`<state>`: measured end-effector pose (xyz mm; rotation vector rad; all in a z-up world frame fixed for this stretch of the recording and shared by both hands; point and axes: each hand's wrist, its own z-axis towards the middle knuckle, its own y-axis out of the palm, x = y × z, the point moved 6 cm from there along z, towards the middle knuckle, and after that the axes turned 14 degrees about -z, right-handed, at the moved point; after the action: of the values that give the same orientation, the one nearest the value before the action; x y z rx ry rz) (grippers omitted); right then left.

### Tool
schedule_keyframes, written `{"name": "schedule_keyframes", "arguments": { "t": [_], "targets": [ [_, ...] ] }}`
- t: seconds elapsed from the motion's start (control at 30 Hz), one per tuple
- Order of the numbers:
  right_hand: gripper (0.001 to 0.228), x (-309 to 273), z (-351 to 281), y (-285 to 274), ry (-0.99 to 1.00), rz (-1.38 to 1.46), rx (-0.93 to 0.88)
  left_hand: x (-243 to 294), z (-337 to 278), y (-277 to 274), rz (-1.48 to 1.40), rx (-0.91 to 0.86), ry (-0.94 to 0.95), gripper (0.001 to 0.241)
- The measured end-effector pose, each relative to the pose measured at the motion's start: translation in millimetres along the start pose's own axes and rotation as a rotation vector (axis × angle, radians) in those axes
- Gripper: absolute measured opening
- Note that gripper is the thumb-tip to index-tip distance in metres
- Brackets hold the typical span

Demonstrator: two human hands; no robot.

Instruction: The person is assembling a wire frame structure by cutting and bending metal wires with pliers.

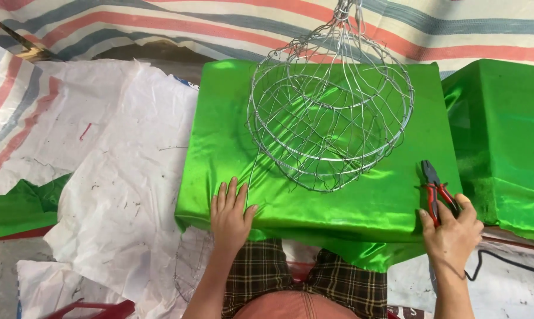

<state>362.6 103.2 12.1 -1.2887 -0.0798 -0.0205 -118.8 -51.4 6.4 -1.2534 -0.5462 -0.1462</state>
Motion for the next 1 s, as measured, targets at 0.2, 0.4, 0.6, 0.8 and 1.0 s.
{"name": "schedule_keyframes", "arguments": {
  "t": [0.2,0.4,0.6,0.8,1.0],
  "targets": [
    [0.039,-23,22,-1,-0.062,-0.04,0.047,8,2,-16,-0.329,0.01,-0.083,0.056],
    [0.044,-32,23,7,-0.042,-0.066,-0.043,30,1,-22,-0.495,0.141,-0.001,0.038],
    [0.028,-96,6,-48,-0.308,0.217,0.401,67,1,31,-0.831,0.058,0.092,0.029],
    [0.022,-161,-5,-60,-0.256,0.561,0.432,147,19,51,-1.023,-0.006,0.206,0.041],
    [0.033,-162,2,-26,-0.154,0.699,0.416,160,32,33,-1.108,-0.048,0.081,0.043]
  ]
}}
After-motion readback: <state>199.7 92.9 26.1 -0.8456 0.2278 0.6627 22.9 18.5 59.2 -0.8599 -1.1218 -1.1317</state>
